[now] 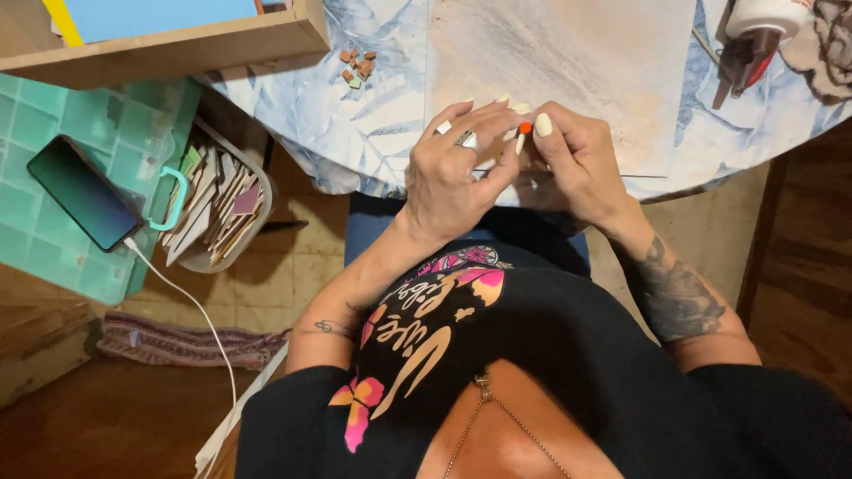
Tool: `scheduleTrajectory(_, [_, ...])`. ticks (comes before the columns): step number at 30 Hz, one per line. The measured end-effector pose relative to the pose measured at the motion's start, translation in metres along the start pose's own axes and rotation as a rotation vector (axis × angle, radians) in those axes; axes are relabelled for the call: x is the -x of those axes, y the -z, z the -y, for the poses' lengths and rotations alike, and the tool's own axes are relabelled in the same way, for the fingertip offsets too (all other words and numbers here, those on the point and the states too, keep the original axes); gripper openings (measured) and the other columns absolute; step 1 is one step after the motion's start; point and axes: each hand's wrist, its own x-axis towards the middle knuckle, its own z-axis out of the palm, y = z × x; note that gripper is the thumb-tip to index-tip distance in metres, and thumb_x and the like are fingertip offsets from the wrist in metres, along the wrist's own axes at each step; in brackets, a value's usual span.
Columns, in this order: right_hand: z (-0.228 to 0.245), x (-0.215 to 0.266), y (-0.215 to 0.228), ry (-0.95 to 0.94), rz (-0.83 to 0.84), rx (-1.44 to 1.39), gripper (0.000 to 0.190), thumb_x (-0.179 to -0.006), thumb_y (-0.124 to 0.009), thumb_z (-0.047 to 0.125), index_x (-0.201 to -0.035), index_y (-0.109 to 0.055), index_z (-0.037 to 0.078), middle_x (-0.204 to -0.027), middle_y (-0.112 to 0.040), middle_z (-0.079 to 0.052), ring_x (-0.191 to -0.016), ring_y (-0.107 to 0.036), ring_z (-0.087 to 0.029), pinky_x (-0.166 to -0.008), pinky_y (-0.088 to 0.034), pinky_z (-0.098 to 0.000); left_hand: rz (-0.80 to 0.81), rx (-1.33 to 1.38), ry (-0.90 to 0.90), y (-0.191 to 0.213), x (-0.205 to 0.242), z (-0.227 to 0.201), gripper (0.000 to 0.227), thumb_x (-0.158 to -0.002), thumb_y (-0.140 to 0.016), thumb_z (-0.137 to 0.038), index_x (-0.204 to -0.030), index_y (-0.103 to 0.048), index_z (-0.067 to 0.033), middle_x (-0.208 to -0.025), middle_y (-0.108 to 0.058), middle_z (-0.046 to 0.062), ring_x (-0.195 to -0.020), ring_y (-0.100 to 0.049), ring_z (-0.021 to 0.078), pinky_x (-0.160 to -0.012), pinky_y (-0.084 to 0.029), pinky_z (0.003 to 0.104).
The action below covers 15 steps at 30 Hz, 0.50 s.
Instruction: Sanding the edges of small mosaic tiles on sandpaper and using nippers to trim them.
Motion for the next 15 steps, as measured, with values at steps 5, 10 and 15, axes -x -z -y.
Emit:
scheduleTrajectory(5, [-0.003,-0.003,-0.002,0.026,0.028,0.043,0.031,-0.094,-0.038,0.018,-0.07,-0.051,0.003,-0.054,-0.04,-0.008,-0.06,-0.037,-0.01,-0.054,-0.036,-0.0283,0.005,0.012,0.01,0.001,0.003,0.002,0.019,-0.074,-0.063,-0.008,-0.092,-0.062,-0.0101,-0.09,-0.064,0.002,-0.09,-0.062,0.0208,-0.086,-0.043,0.036])
scheduleTrajectory(10, [-0.03,0.0,0.006,0.131,0.012,0.161,0.029,-0.093,-0.043,0.017,-0.066,-0.047,0.005,-0.058,-0.041,-0.006,-0.055,-0.04,-0.016,-0.053,-0.036,-0.0278,0.025,-0.037,-0.043,-0.001,0.009,0.003,0.02,-0.076,-0.063,-0.011,-0.096,-0.061,-0.0114,-0.091,-0.064,0.002,-0.091,-0.061,0.0206,-0.086,-0.043,0.035])
scheduleTrajectory(15, [-0.033,0.013,0.035,0.378,0.057,0.978,0.019,-0.084,-0.052,0.013,-0.068,-0.048,0.006,-0.062,-0.04,-0.009,-0.059,-0.05,-0.027,-0.052,-0.041,-0.0312,0.199,-0.312,-0.163,0.008,0.025,0.008,0.035,-0.077,-0.061,-0.027,-0.107,-0.056,-0.0097,-0.103,-0.058,0.009,-0.103,-0.052,0.0254,-0.094,-0.03,0.044])
